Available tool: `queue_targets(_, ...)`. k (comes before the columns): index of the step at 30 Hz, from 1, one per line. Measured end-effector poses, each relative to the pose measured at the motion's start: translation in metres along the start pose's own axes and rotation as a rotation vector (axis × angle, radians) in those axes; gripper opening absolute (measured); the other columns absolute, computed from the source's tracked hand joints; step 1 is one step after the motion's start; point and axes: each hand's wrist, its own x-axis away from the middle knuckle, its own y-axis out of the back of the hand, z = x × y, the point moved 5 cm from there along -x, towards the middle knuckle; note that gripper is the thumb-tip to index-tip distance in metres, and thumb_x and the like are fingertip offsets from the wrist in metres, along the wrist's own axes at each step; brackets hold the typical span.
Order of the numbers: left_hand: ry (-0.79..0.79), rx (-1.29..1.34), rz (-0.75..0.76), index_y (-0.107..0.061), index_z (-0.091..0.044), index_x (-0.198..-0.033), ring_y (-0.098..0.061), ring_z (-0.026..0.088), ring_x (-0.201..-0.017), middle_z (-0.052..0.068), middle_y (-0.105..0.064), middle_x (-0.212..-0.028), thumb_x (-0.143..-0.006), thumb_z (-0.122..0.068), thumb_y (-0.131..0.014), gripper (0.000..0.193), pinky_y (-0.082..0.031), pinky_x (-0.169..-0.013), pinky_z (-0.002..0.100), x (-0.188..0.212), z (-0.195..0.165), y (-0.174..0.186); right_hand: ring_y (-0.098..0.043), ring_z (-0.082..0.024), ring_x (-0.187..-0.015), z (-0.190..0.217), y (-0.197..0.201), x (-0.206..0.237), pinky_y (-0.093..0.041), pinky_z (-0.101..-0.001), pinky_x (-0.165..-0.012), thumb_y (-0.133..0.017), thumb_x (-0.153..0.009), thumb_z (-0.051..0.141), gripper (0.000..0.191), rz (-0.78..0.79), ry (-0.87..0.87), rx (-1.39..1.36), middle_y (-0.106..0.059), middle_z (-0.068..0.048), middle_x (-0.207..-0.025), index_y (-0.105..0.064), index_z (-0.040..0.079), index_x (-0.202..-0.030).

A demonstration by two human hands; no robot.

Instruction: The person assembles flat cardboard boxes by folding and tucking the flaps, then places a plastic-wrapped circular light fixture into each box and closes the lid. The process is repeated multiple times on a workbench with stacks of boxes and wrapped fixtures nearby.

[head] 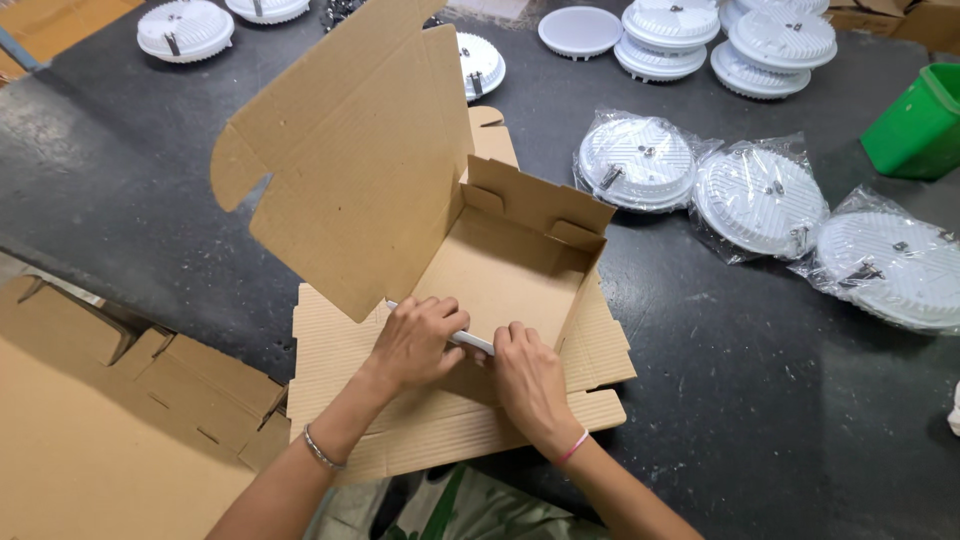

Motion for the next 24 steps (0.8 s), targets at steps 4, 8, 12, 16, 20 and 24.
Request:
queue_targets(4,-0.015,0.033,0.046,-0.063,-0.011,-0.084,-0.066,0.029,-0.084,0.006,-0.065,-0.083,-0.073,-0.026,-0.076,0.023,-0.05,-0.073,0.046,-0.008,0.007,-0.002,-0.068,-0.029,-0.086,-0.007,-0.008,-0.001,-0.057,-0.0421,-0.069,-0.069,-0.086,0.023,0.019,0.081,-0.036,-0.02,-0.066,-0.012,-0.089,-0.062,0.005,-0.088)
queue_targets(8,-0.007,0.05,0.123,-0.066,-0.013,-0.085,-0.067,0.028,-0.088,0.005,-0.068,-0.086,-0.077,-0.024,-0.075,0.017,-0.051,-0.076,0.044,-0.008,0.015,-0.011,-0.068,-0.031,-0.087,-0.003,0.007,-0.007,-0.056,-0.0449,-0.07,-0.07,-0.091,0.029,0.027,0.122,-0.048,-0.071,-0.066,-0.014,-0.09,-0.061,0.004,-0.088)
queue_targets(12,-0.243,0.036,0.107,-0.069,-0.011,-0.092,-0.064,0.027,-0.099,0.003,-0.07,-0.093,-0.07,-0.009,-0.071,0.023,-0.048,-0.089,0.045,0.011,0.017,-0.013,-0.065,-0.033,-0.093,0.019,0.049,0.002,-0.053,-0.0456,-0.078,-0.071,-0.09,0.031,0.03,0.175,0.093,-0.178,-0.067,-0.015,-0.095,-0.065,0.003,-0.093)
queue_targets(16,-0.125,-0.32,-0.043,-0.076,-0.026,-0.104,-0.054,0.027,-0.131,0.004,-0.069,-0.124,-0.068,0.01,-0.061,0.053,-0.033,-0.119,0.048,0.026,0.058,0.022,-0.066,-0.031,-0.101,0.019,0.122,0.021,-0.053,-0.0436,-0.086,-0.068,-0.085,0.022,0.026,-0.049,0.215,-0.321,-0.07,-0.009,-0.107,-0.071,0.006,-0.105)
queue_targets(20,0.124,-0.631,-0.361,-0.07,-0.017,-0.139,-0.037,0.032,-0.146,0.016,-0.045,-0.159,-0.082,0.006,-0.06,0.062,-0.03,-0.12,0.053,0.032,0.082,0.085,-0.07,-0.026,-0.091,-0.022,0.168,0.02,-0.058,-0.039,-0.08,-0.064,-0.092,0.003,0.024,-0.209,-0.028,-0.321,-0.072,-0.006,-0.111,-0.071,0.012,-0.113)
queue_targets(24,0.229,-0.244,-0.392,-0.07,-0.013,-0.128,-0.053,0.027,-0.132,0.01,-0.063,-0.134,-0.093,-0.011,-0.07,0.035,-0.041,-0.111,0.048,0.017,0.039,0.082,-0.068,-0.028,-0.095,-0.053,0.165,0.003,-0.056,-0.0405,-0.081,-0.062,-0.094,-0.004,0.032,-0.2,-0.038,-0.171,-0.07,-0.008,-0.112,-0.071,0.013,-0.119)
